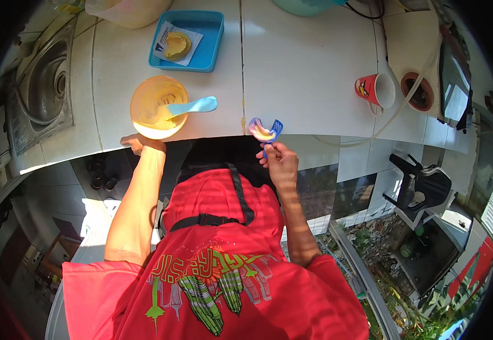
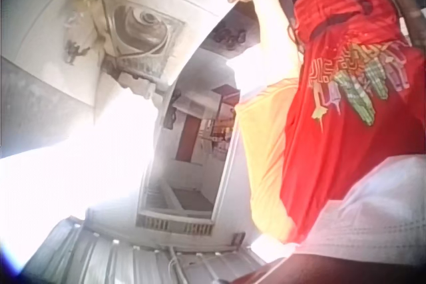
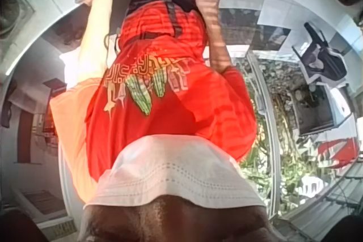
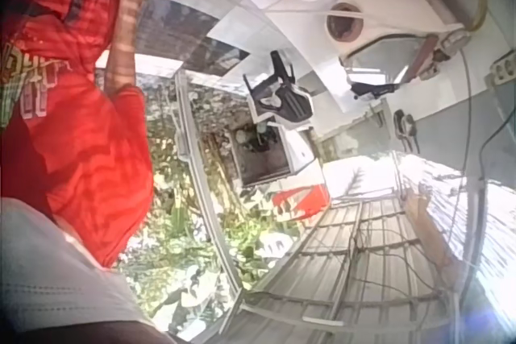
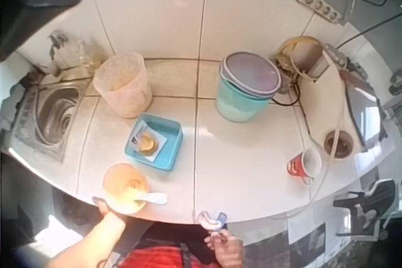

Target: Mixing dental alginate powder with water in a rubber bowl to prepare for a dental impression.

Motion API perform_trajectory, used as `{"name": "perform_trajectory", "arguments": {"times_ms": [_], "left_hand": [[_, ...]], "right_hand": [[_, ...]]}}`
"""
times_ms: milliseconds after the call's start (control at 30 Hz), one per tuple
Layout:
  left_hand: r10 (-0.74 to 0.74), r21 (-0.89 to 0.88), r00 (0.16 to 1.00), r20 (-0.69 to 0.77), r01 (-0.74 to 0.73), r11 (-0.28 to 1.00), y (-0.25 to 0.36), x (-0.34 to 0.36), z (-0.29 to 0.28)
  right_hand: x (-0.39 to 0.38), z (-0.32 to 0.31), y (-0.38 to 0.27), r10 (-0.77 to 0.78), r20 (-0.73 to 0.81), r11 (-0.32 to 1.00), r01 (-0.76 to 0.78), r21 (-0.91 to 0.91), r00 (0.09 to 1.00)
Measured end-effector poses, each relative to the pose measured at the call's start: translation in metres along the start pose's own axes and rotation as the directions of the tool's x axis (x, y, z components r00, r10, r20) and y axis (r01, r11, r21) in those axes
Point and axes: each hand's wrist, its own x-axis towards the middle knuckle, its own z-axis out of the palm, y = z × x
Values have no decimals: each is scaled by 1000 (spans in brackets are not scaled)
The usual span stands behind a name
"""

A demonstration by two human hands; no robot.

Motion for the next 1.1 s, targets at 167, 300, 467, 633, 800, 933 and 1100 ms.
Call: {"name": "perform_trajectory", "arguments": {"times_ms": [167, 300, 467, 633, 800, 933, 1100], "left_hand": [[-17, -9, 1000, -6, 17, 1000, -3, -1, 1], [-38, -28, 999, -11, 38, 999, -2, 0, 3], [-44, -44, 999, -12, 44, 998, 0, -1, 4], [-50, -57, 999, -12, 49, 997, 1, -1, 4], [-52, -77, 999, -14, 51, 996, 1, -1, 2], [-49, -79, 999, -16, 48, 996, 2, -1, 2], [-54, -84, 998, -15, 53, 995, 1, -2, 0]], "right_hand": [[-3, 3, 11, -78, 24, 975, 72, 208, 997], [3, 3, 13, -84, 36, 979, 75, 187, 996], [4, 1, 10, -92, 45, 987, 85, 136, 995], [-1, 2, 9, -97, 35, 982, 90, 166, 995], [0, 1, 6, -59, 26, 992, 55, 114, 998], [1, 0, 4, -47, 7, 985, 45, 167, 999], [-3, 0, 7, -48, 15, 992, 46, 120, 999]]}}
